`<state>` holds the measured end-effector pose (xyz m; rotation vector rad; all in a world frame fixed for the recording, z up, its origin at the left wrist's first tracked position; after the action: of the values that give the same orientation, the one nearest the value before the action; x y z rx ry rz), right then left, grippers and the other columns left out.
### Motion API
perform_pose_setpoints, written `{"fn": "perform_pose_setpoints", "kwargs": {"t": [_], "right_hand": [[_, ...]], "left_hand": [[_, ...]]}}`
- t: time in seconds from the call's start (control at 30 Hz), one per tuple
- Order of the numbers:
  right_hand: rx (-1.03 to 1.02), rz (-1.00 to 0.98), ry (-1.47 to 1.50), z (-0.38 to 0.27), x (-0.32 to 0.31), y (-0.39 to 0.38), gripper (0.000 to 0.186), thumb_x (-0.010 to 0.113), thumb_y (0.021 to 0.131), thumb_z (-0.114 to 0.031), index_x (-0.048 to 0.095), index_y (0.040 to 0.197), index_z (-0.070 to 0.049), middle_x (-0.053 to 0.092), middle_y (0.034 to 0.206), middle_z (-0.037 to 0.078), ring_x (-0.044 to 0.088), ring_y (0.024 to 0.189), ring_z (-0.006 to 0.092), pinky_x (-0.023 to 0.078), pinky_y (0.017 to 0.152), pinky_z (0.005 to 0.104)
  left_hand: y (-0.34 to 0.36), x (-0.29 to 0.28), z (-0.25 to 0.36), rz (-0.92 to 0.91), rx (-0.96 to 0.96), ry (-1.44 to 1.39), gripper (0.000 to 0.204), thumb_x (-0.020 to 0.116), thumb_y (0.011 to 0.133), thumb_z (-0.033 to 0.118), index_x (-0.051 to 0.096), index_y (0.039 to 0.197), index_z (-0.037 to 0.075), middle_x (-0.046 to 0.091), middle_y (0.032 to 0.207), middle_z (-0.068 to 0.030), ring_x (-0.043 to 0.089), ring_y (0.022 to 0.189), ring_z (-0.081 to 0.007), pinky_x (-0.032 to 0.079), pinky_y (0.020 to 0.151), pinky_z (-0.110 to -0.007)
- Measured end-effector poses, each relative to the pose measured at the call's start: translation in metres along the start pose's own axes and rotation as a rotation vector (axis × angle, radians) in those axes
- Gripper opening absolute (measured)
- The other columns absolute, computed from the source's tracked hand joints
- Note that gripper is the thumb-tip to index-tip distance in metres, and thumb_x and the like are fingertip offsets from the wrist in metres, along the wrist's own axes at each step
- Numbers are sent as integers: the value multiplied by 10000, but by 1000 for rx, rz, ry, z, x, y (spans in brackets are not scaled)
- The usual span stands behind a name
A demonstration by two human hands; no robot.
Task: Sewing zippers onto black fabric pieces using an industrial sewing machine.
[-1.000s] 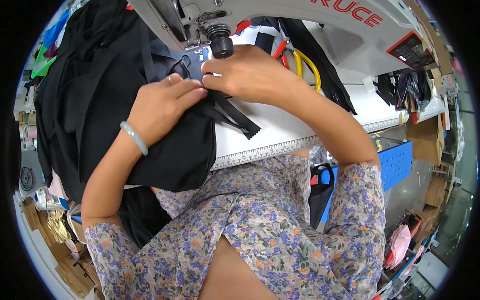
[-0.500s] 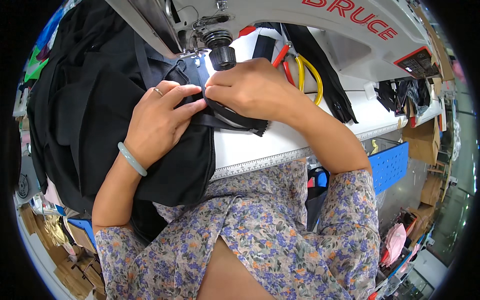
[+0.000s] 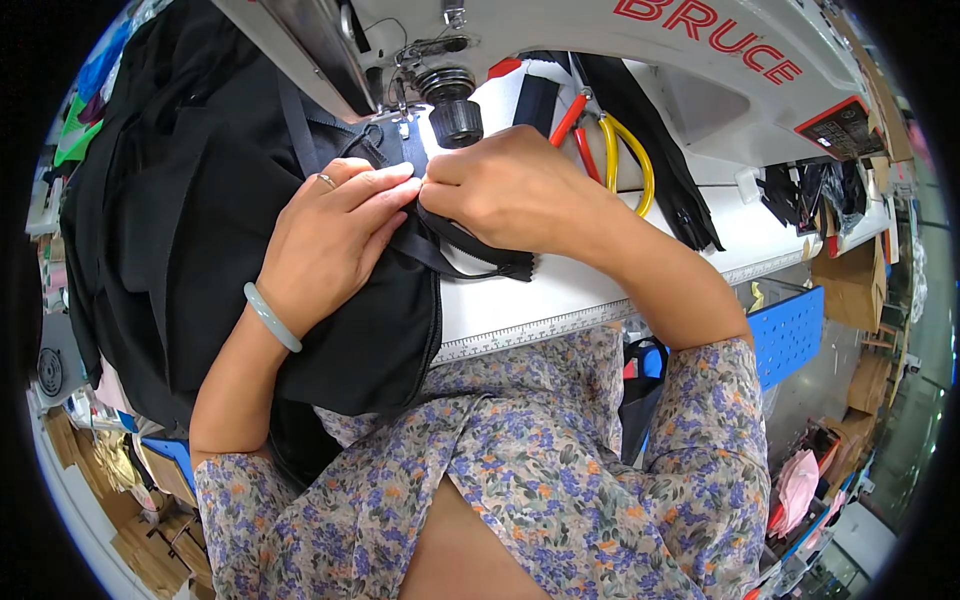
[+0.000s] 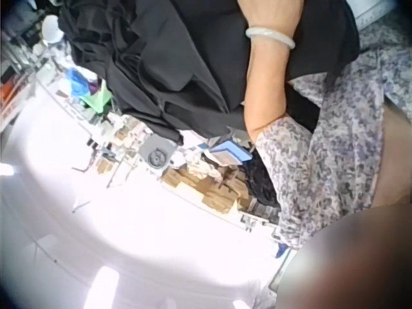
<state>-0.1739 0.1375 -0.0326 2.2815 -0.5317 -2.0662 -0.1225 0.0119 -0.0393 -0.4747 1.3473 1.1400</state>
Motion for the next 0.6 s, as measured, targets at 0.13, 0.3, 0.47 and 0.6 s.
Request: {"fn": "perform_pose_setpoints", "kwargs": {"t": [0.13, 0.3, 0.47, 0.6], "right_hand": [[-41, -2, 18, -2, 0, -5, 157, 638, 761, -111, 650, 917, -119, 622, 881, -15, 632, 786, 166, 509, 543, 304], [35, 15, -13, 6, 1, -6, 149, 643, 756, -109, 639, 901, -141, 608, 874, -41, 629, 774, 158, 493, 545, 322], [123, 22, 15, 32, 17, -3, 157, 639, 776, -113, 627, 918, -180, 605, 866, -21, 627, 786, 201, 498, 604, 357], [184, 107, 110, 44, 21, -10, 137, 650, 797, -116, 641, 922, -171, 634, 801, 28, 638, 754, 252, 509, 633, 360]], "left_hand": [[1, 2, -2, 15, 3, -103, 219, 649, 808, 155, 690, 1016, 99, 629, 1101, -20, 553, 1009, -216, 468, 837, -337], [14, 5, -13, 54, 29, -170, 188, 672, 779, 103, 714, 960, 129, 627, 1038, -64, 571, 994, -256, 493, 825, -359], [26, 7, -28, 123, 12, -162, 141, 701, 753, 102, 709, 892, 124, 633, 1004, -6, 601, 883, -230, 512, 750, -340], [32, 10, -16, 78, 117, -25, 156, 672, 732, 88, 689, 881, 133, 618, 959, 29, 575, 857, -191, 485, 689, -324]]}}
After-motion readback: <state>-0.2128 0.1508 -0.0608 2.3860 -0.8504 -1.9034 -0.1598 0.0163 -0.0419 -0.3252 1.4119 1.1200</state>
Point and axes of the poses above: each hand's wrist, its own y-axis towards the middle knuckle, its own x-axis out of the palm, z = x × y, the point moved 6 cm from there along y, towards the middle knuckle
